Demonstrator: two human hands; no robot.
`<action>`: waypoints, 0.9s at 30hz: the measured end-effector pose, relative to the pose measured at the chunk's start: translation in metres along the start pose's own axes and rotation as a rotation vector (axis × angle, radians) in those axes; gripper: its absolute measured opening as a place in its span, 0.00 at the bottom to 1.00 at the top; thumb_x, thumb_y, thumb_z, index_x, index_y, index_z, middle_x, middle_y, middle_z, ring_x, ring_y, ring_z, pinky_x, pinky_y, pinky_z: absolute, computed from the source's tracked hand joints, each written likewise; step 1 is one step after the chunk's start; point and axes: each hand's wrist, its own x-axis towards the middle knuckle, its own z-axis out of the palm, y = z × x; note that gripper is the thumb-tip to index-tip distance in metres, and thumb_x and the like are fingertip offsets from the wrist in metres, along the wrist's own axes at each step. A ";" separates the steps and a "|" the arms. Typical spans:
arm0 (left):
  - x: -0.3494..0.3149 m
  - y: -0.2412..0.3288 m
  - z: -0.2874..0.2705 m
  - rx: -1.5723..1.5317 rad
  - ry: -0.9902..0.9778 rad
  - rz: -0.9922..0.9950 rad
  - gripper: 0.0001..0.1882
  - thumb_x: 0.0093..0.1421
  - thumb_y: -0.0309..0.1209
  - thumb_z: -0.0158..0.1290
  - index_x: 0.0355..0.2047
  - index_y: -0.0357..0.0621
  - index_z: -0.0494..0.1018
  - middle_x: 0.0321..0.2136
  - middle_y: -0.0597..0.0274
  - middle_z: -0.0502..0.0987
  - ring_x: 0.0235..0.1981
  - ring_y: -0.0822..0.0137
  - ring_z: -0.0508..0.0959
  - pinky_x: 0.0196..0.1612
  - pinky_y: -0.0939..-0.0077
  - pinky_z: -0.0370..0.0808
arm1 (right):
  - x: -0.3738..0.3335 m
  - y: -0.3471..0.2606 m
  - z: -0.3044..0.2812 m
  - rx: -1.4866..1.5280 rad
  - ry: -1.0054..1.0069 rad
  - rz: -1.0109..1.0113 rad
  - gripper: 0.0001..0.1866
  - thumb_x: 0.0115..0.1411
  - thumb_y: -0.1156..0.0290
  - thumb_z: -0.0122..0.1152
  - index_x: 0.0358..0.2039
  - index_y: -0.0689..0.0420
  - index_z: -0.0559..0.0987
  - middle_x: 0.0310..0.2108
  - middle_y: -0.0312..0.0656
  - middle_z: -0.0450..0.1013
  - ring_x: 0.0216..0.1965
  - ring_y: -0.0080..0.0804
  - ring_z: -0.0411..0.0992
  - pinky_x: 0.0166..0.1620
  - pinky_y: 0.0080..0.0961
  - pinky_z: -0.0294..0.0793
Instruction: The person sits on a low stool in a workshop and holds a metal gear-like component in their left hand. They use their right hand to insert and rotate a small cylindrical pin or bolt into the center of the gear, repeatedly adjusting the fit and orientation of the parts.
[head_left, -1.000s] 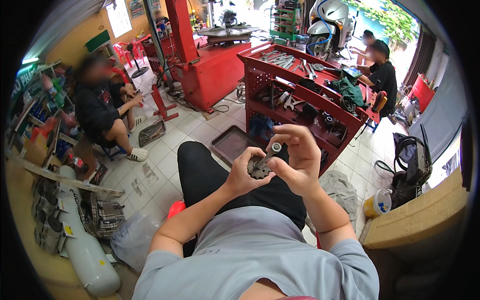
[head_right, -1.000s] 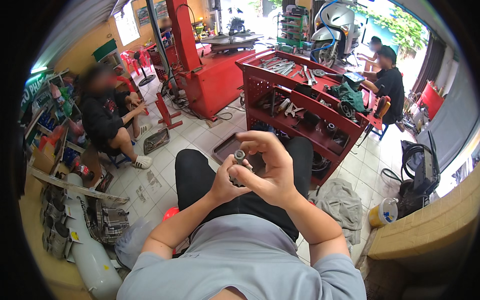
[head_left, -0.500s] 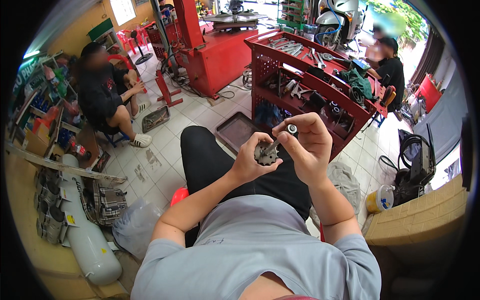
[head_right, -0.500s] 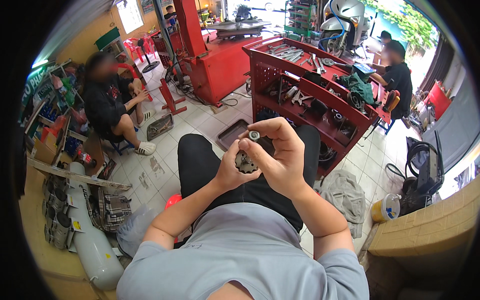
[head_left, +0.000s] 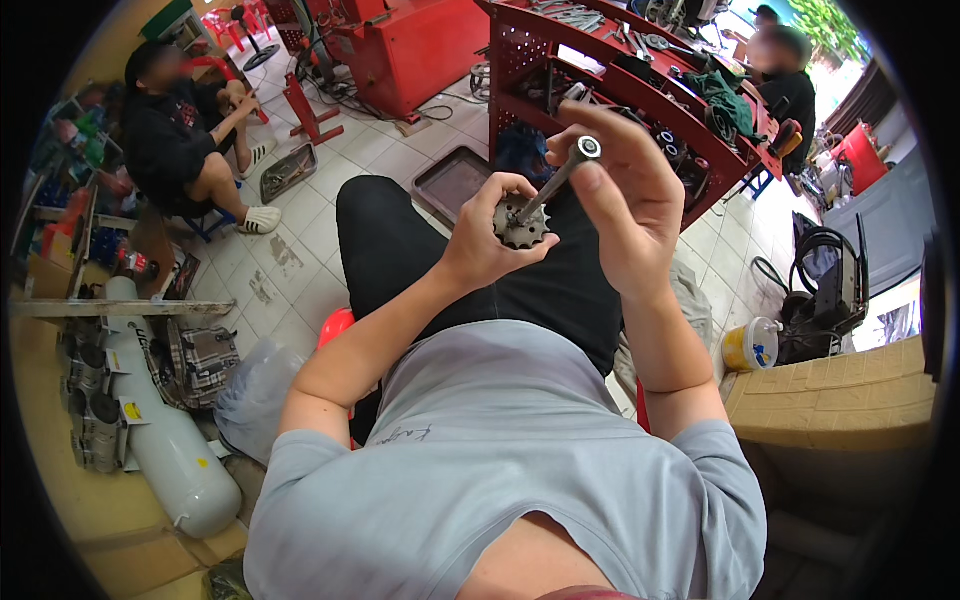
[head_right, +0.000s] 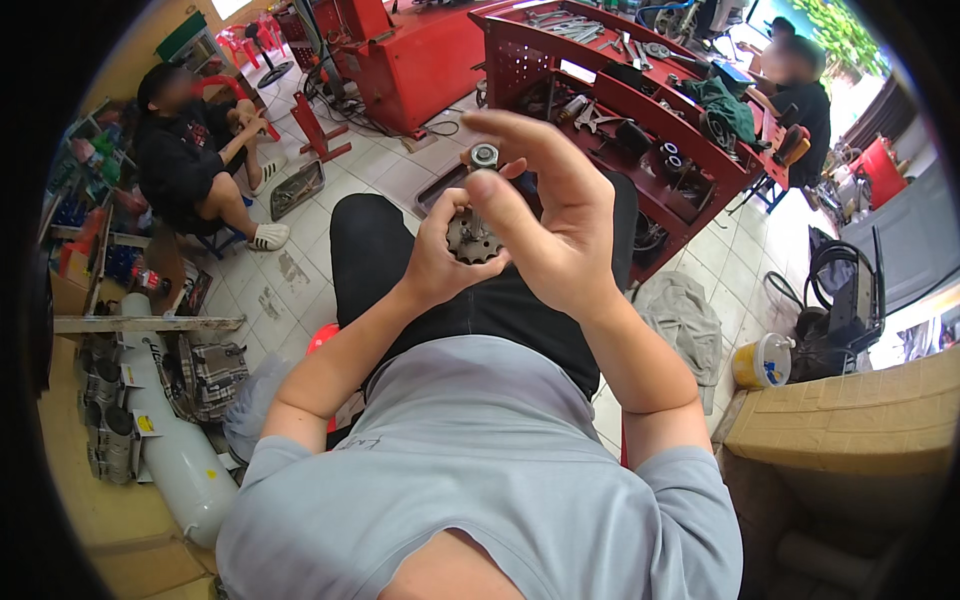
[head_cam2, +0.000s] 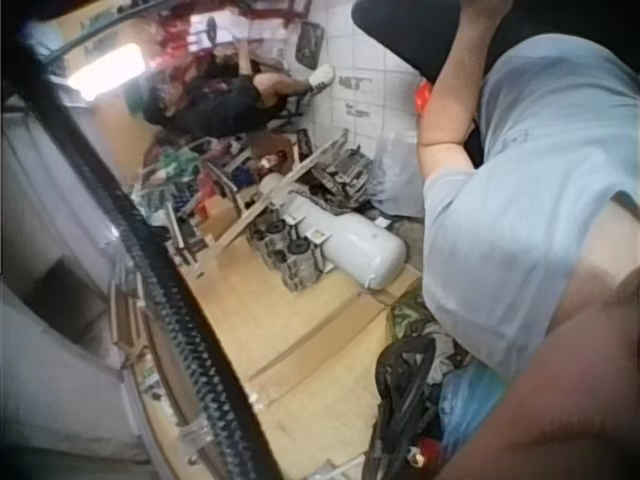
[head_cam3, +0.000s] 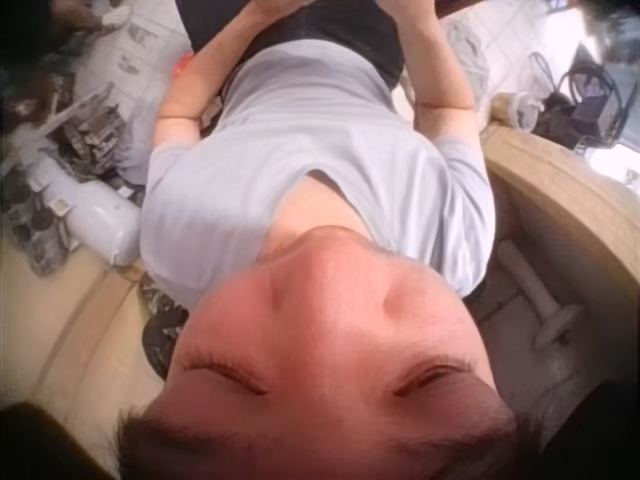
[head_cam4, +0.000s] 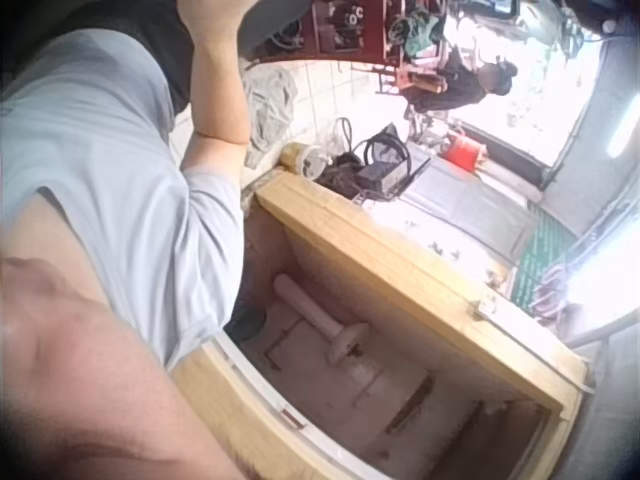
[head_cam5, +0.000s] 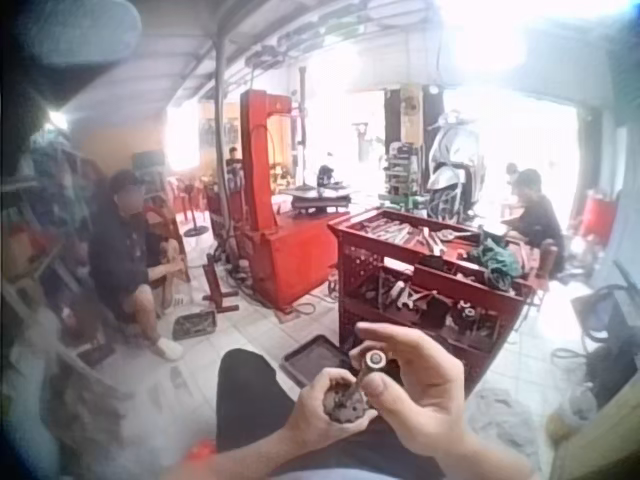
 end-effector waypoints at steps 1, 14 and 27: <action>0.000 0.000 0.000 0.005 -0.002 0.009 0.28 0.42 0.30 0.70 0.41 0.44 0.66 0.27 0.64 0.73 0.29 0.75 0.76 0.35 0.78 0.75 | 0.000 0.003 -0.003 -0.032 0.003 -0.010 0.16 0.55 0.78 0.65 0.44 0.64 0.76 0.37 0.37 0.75 0.37 0.19 0.71 0.43 0.18 0.66; 0.003 -0.002 -0.008 -0.076 -0.230 -0.128 0.31 0.44 0.29 0.70 0.46 0.45 0.64 0.34 0.67 0.71 0.36 0.77 0.73 0.40 0.82 0.72 | 0.009 0.014 -0.009 -0.115 0.063 0.018 0.13 0.57 0.76 0.64 0.42 0.65 0.78 0.34 0.36 0.76 0.33 0.16 0.70 0.38 0.15 0.68; -0.006 -0.022 0.003 -0.607 -0.402 -0.362 0.37 0.49 0.30 0.67 0.54 0.40 0.58 0.43 0.60 0.73 0.46 0.69 0.76 0.51 0.74 0.71 | 0.022 0.027 -0.028 -0.045 0.222 0.034 0.14 0.60 0.73 0.62 0.45 0.65 0.78 0.34 0.40 0.77 0.32 0.20 0.74 0.36 0.16 0.75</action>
